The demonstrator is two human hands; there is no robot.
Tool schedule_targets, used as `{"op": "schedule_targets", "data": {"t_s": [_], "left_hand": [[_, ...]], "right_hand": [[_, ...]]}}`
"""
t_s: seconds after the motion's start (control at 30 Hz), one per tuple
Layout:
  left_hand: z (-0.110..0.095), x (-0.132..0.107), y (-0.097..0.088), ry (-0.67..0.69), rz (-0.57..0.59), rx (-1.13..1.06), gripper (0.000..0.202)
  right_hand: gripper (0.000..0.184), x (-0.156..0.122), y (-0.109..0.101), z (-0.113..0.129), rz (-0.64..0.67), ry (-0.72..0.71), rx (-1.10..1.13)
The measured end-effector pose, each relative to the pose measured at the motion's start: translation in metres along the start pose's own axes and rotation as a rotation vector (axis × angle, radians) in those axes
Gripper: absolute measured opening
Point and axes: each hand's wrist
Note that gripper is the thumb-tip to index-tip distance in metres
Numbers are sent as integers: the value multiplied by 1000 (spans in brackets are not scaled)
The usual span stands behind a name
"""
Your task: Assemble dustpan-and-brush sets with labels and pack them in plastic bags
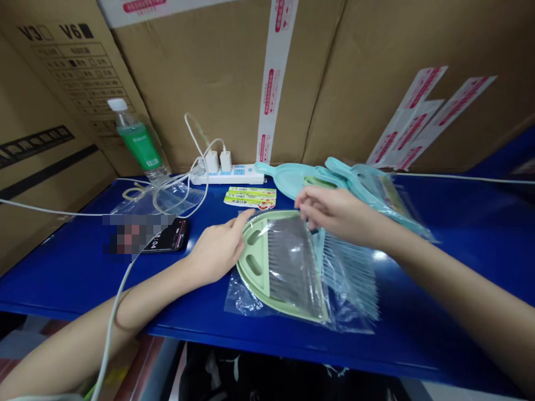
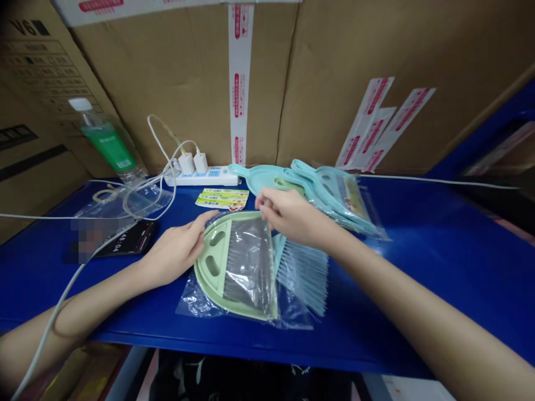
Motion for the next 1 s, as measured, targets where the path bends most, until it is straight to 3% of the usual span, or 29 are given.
{"op": "schedule_targets", "data": {"t_s": [0.1,0.17,0.33,0.53,0.67,0.77,0.87,0.93,1.0], "left_hand": [[3,2,1,-39,-6,-59,52],[7,3,2,-48,-61,-97,50],[15,5,5,-69,-190,-146,49],[11,4,4,-33,-227,-167,46],[4,0,-2,42,-460,-27,31],[0,-5,-5,265,-631,51,33],[-4,-8,-5,565,-693,155,26],[-5,-9,-4,658,-734,194,20],[-5,-10,-4,668,-763,192,20]], "right_hand": [[3,-26,1,-10,34,110,147],[12,-33,3,-14,62,165,294],[36,-33,8,-15,223,219,645],[49,-30,21,-21,226,241,899],[57,-30,20,-21,165,222,962],[58,-29,11,-18,80,271,963],[60,-27,3,-15,71,312,969],[62,-26,0,-14,93,320,960],[64,-26,-4,-14,116,317,933]]}}
Point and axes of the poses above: each hand's wrist, its own x-axis towards the middle knuckle, its own y-axis out of the palm, z = x × y, and after that the axes turned 10 degrees about x, right-handed
